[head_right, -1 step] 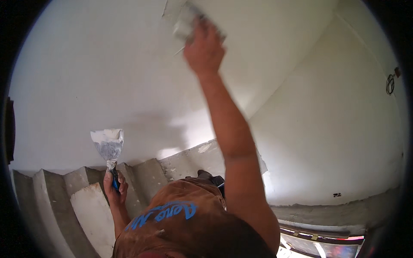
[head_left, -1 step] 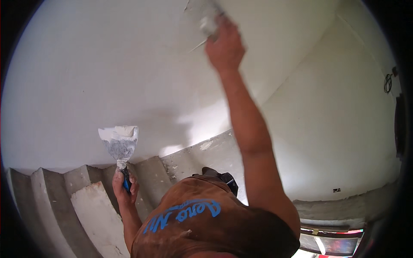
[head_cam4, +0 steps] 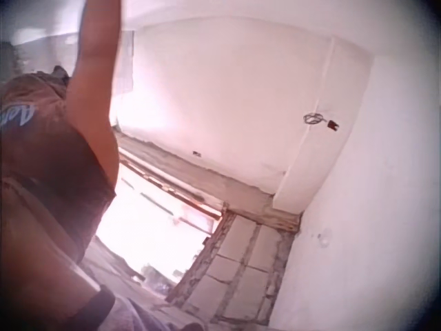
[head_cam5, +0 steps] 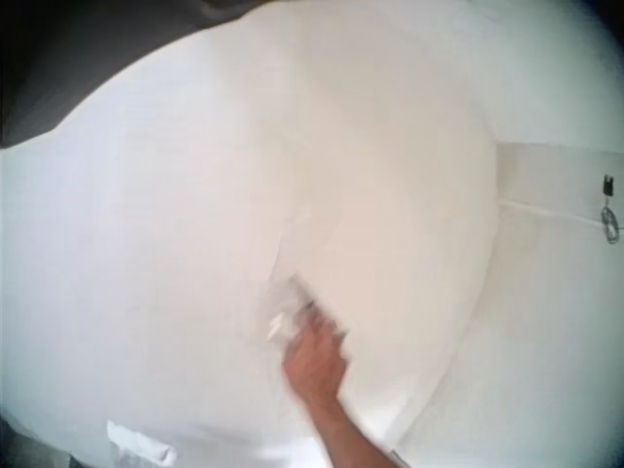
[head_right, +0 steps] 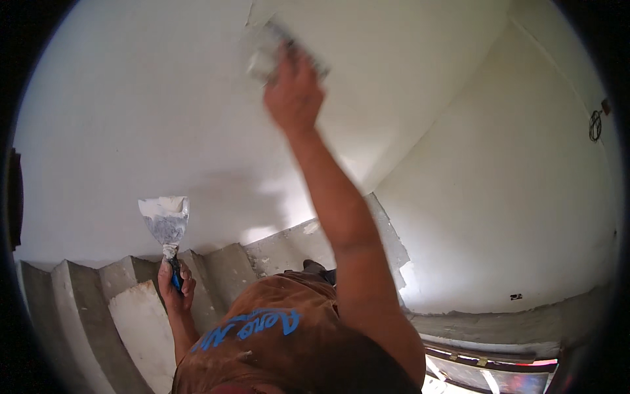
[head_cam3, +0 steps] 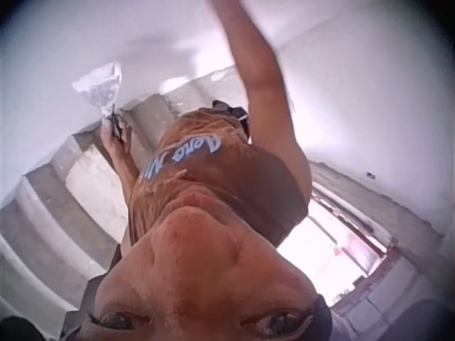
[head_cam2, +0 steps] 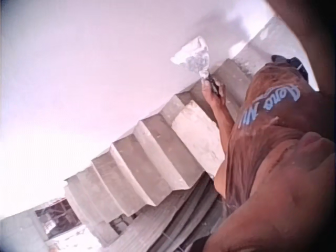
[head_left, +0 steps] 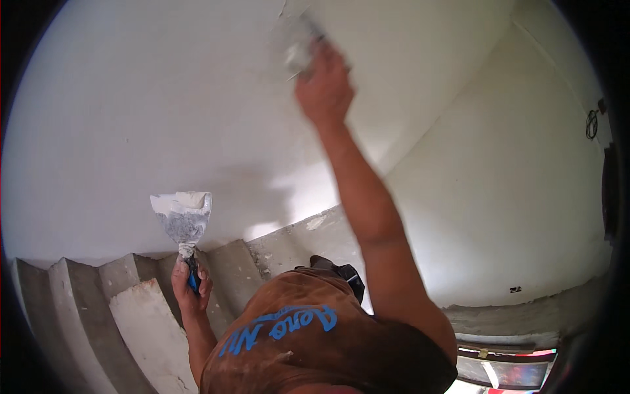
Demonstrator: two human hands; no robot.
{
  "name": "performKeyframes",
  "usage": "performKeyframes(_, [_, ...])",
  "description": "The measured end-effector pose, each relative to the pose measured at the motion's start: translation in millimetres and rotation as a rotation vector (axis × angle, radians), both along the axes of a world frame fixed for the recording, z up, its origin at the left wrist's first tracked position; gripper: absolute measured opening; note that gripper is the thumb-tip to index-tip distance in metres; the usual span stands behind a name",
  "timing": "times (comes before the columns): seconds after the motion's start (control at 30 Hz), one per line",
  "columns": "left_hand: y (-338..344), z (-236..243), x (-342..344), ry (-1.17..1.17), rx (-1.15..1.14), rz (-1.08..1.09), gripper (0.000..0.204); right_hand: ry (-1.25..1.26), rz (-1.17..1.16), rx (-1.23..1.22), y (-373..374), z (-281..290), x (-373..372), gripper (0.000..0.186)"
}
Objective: The person applies plaster to a ceiling using a trowel and a putty knife. They spread the plaster in long strokes, occasionally reloading the trowel from the putty knife while standing on a staircase.
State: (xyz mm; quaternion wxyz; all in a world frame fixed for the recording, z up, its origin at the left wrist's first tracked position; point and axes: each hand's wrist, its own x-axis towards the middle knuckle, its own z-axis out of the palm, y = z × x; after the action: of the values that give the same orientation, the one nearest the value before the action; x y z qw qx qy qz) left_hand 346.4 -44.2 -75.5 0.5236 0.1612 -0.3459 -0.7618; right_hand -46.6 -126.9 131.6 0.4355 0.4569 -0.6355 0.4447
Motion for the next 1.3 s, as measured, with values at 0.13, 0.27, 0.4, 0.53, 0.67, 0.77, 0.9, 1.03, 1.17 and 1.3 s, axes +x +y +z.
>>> performKeyframes(0.13, [2, 11, -10, 0.015, 0.004, -0.009, 0.028, -0.107, 0.303, 0.091, 4, -77, 111, 0.063])
performKeyframes(0.27, [3, 9, -2, 0.033, -0.024, -0.015, 0.032, -0.102, 0.524, 0.167, 28, -46, 128, 0.066])
performKeyframes(0.4, [9, 0, -1, 0.002, 0.021, 0.045, 0.034, 0.388, 0.562, -0.058, 60, 93, 100, 0.057])
performKeyframes(0.53, [5, -12, 9, 0.053, 0.148, -0.032, 0.03, 0.704, 0.15, -0.037, 39, 265, 86, 0.043])
performKeyframes(0.67, [2, -20, 8, 0.064, 0.179, -0.04, 0.03, 0.611, -0.014, 0.206, 28, 324, 101, 0.042])
performKeyframes(0.77, [1, -22, 4, 0.076, 0.173, -0.027, 0.028, 0.59, -0.018, 0.223, 15, 309, 96, 0.042])
performKeyframes(0.9, [-6, -30, 4, 0.055, 0.126, -0.051, 0.029, 0.667, 0.075, -0.116, -22, 200, 71, 0.039])
performKeyframes(1.03, [-11, -18, 5, 0.061, 0.111, -0.086, 0.026, 0.626, 0.098, 0.076, -12, 56, 89, 0.039])
performKeyframes(1.17, [-9, -16, 14, 0.034, 0.038, -0.104, 0.025, 0.581, 0.308, 0.191, 24, 76, 89, 0.044])
performKeyframes(1.3, [3, -7, 5, 0.041, 0.047, -0.064, 0.025, 0.545, 0.084, -0.024, 43, 227, 60, 0.047])
